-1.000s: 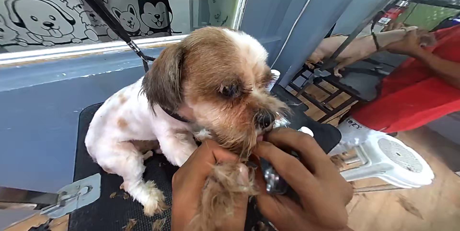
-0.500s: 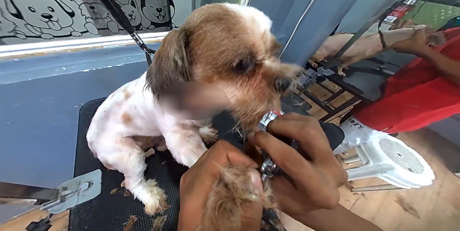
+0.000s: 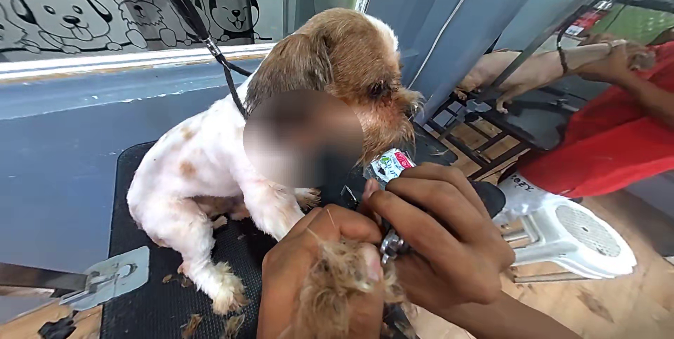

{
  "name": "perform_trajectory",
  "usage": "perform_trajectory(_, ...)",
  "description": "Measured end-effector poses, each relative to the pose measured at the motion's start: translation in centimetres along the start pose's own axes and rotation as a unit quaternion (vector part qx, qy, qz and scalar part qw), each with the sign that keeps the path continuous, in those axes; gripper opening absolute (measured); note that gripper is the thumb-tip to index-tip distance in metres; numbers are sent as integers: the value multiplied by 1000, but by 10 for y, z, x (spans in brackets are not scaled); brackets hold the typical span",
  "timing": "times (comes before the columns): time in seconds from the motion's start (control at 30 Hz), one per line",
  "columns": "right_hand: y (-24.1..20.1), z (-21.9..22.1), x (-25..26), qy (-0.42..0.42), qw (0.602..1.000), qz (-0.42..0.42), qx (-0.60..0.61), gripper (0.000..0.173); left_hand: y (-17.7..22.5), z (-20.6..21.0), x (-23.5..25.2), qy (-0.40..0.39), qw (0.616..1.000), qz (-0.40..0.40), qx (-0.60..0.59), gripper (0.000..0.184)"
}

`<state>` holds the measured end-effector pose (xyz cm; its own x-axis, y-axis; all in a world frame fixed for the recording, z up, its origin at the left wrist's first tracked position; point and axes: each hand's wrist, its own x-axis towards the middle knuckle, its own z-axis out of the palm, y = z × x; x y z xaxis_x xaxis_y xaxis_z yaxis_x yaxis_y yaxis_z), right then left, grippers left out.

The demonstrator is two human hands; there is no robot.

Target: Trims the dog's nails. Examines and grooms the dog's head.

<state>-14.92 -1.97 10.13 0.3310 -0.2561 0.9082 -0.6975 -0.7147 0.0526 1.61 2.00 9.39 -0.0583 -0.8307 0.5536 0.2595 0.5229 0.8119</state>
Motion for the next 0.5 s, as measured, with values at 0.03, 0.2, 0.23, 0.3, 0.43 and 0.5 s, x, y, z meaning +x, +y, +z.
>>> perform_trajectory(0.03, 0, 0, 1, -1, 1000, -2, 3, 10, 0, 0, 0, -1, 1000, -1, 1, 13)
perform_trajectory(0.2, 6, 3, 2, -9, 998, -11, 55, 11, -1, -1, 1, 8, 1000, -1, 20, 13)
perform_trajectory(0.23, 6, 4, 3, -19, 997, -6, 71, 10, -1, -4, 4, 16, 1000, -2, 24, 12)
perform_trajectory(0.3, 1, 7, 1, -49, 993, 15, 102, 8, -1, -10, 10, 28, 999, 1, 22, 10)
perform_trajectory(0.43, -9, 7, -9, -67, 978, 79, 179, 14, 0, -15, 11, -8, 999, 12, 33, 14)
perform_trajectory(0.5, -10, 3, -8, -45, 975, 112, 189, 15, -2, -13, 11, -7, 999, 15, 33, 13)
